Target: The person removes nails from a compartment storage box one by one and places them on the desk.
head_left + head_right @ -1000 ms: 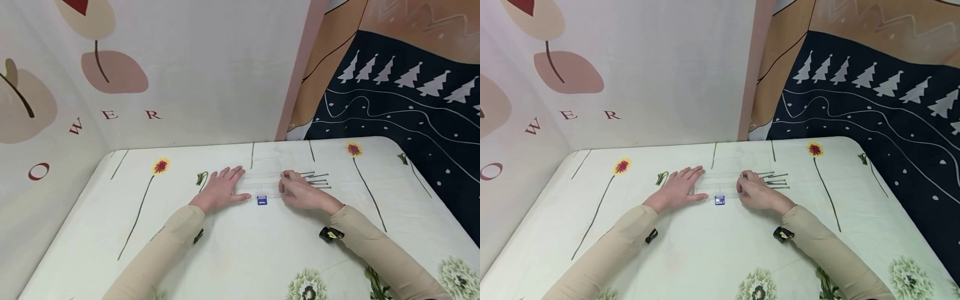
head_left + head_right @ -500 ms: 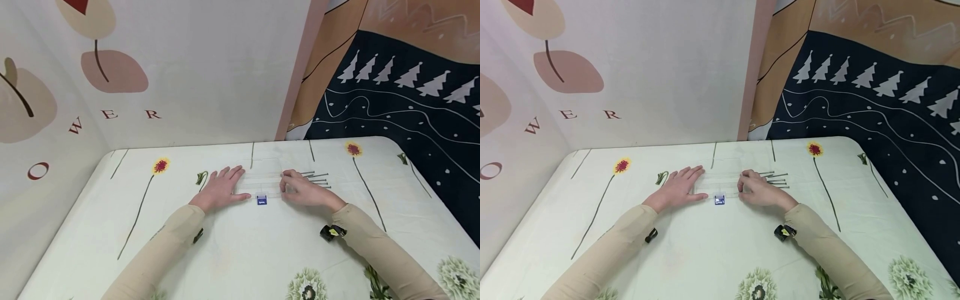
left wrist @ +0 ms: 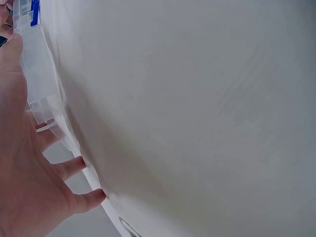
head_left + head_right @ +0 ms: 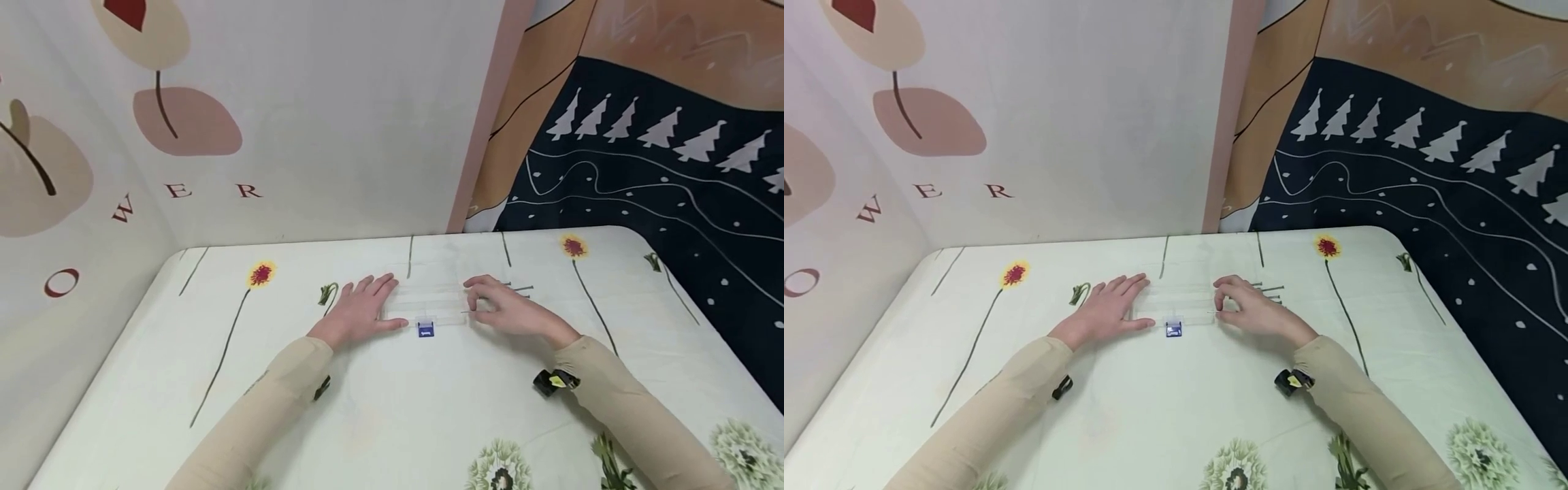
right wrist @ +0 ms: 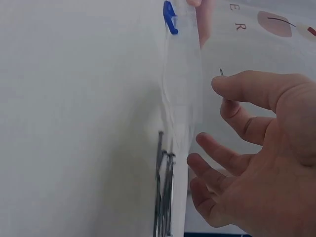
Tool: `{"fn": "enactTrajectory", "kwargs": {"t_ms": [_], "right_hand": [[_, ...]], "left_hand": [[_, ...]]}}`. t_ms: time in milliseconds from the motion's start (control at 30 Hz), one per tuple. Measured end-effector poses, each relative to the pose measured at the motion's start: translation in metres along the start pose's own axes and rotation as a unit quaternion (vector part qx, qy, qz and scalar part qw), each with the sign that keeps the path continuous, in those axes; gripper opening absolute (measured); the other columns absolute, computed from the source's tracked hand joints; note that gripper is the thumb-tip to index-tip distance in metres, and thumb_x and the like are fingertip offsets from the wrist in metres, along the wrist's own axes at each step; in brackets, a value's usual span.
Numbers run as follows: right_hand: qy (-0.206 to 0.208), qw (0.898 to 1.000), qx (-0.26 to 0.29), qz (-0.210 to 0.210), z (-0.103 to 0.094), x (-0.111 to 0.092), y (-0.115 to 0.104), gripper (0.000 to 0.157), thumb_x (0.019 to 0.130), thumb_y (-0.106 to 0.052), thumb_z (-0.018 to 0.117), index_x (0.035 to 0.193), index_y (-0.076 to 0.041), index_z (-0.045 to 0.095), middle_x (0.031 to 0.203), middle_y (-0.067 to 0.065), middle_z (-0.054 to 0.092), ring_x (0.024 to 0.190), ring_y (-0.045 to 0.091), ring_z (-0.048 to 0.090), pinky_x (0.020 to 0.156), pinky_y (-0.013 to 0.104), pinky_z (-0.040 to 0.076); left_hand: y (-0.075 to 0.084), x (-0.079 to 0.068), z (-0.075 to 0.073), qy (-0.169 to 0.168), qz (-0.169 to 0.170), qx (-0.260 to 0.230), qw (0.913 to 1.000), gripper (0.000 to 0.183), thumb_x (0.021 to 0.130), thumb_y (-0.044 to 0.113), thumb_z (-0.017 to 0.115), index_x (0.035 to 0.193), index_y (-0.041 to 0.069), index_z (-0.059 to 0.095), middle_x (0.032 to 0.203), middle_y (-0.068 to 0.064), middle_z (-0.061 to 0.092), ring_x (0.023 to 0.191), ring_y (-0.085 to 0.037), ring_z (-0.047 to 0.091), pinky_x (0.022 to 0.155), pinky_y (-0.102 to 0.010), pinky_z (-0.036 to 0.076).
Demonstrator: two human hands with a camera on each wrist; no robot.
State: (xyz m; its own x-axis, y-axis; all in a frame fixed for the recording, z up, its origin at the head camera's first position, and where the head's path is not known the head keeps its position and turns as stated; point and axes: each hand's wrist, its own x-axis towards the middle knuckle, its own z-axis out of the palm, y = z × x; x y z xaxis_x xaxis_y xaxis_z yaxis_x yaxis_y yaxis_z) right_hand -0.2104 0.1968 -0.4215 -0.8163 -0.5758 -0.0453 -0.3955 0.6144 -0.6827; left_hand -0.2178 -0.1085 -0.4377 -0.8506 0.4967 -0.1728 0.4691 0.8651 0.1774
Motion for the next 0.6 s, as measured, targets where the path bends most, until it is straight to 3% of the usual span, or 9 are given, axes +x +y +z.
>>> {"fn": "enactTrajectory", "kwargs": {"t_ms": [200,433,600], "right_hand": [[0.030,0.999,-0.016,0.001,-0.011,-0.011,0.008,0.014,0.089,-0.007,0.067,0.082,-0.015,0.058,0.131,0.020,0.050,0.121,0.040,0.044,0.094,0.055,0.038],[0.037,0.999,-0.034,0.005,-0.016,-0.023,0.016,0.012,0.089,-0.007,0.066,0.082,-0.017,0.062,0.129,0.021,0.051,0.121,0.044,0.041,0.096,0.063,0.028],[0.048,0.998,-0.047,0.015,-0.017,-0.032,0.024,0.012,0.089,-0.009,0.066,0.083,-0.018,0.062,0.128,0.020,0.052,0.121,0.045,0.040,0.090,0.061,0.026]], "left_hand": [[0.001,0.000,0.000,0.002,0.001,0.001,1.0000,0.090,0.088,0.071,0.044,0.154,0.014,0.024,0.159,-0.005,0.019,0.141,-0.038,0.020,0.108,-0.063,0.018],[-0.001,-0.001,0.001,0.004,0.002,0.000,1.0000,0.090,0.089,0.070,0.045,0.154,0.014,0.024,0.159,-0.006,0.019,0.141,-0.038,0.021,0.108,-0.063,0.019],[-0.001,0.001,0.002,0.009,0.006,-0.001,0.9999,0.089,0.088,0.070,0.046,0.154,0.013,0.025,0.159,-0.006,0.020,0.141,-0.038,0.022,0.107,-0.064,0.019]]}}
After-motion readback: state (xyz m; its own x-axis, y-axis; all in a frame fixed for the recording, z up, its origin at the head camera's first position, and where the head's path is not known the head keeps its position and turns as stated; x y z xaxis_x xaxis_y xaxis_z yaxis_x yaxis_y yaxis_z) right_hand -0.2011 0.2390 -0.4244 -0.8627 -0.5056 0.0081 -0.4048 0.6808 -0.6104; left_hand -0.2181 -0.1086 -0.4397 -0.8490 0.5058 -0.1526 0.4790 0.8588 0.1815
